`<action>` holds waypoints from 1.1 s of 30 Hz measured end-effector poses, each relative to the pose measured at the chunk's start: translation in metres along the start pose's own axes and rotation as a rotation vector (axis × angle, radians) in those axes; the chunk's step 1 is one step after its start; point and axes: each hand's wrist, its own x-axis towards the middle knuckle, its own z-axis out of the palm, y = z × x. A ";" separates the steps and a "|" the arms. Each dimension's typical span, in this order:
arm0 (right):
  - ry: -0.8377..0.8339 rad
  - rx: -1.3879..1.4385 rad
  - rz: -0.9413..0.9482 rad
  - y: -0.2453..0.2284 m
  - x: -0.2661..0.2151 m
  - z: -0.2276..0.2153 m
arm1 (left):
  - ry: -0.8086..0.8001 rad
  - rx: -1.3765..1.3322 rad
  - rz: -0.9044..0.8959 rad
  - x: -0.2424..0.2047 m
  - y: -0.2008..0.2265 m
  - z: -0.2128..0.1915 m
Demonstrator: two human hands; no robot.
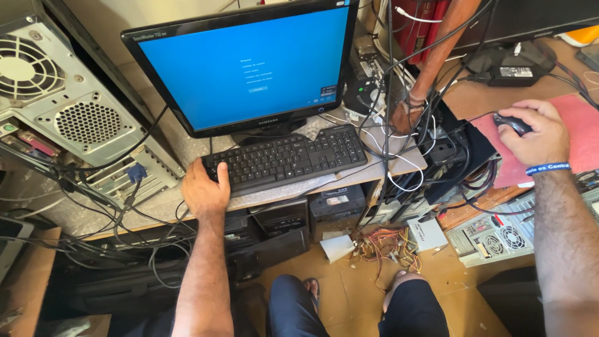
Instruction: Navigating and configuring BIOS/boot sequence settings on a computer using a keyboard and mouse.
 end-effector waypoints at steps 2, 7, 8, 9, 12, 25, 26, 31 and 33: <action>0.001 -0.017 -0.020 0.004 0.001 0.001 | 0.000 -0.003 -0.003 0.000 0.000 0.000; 0.026 -0.029 -0.108 0.008 0.001 0.002 | 0.002 0.001 0.000 0.000 -0.001 0.002; 0.018 -0.038 -0.059 0.007 0.000 0.002 | 0.036 0.001 0.028 0.000 -0.002 0.002; 0.010 -0.048 -0.010 0.005 0.000 0.002 | 0.070 0.001 0.056 0.000 -0.002 0.002; 0.041 -0.072 -0.091 0.010 0.000 0.003 | 0.041 0.003 0.045 0.000 -0.002 0.002; 0.168 -0.495 -0.435 -0.088 -0.008 0.002 | 0.003 0.006 0.028 0.000 -0.003 0.001; 0.101 -0.300 -0.391 -0.121 -0.020 0.010 | 0.016 -0.005 0.035 0.000 -0.004 0.001; -0.026 0.002 -0.382 -0.175 -0.084 0.115 | 0.304 0.078 0.164 -0.002 -0.026 0.029; -0.165 0.121 -0.356 -0.172 -0.105 0.159 | 0.311 0.094 0.153 -0.001 -0.027 0.031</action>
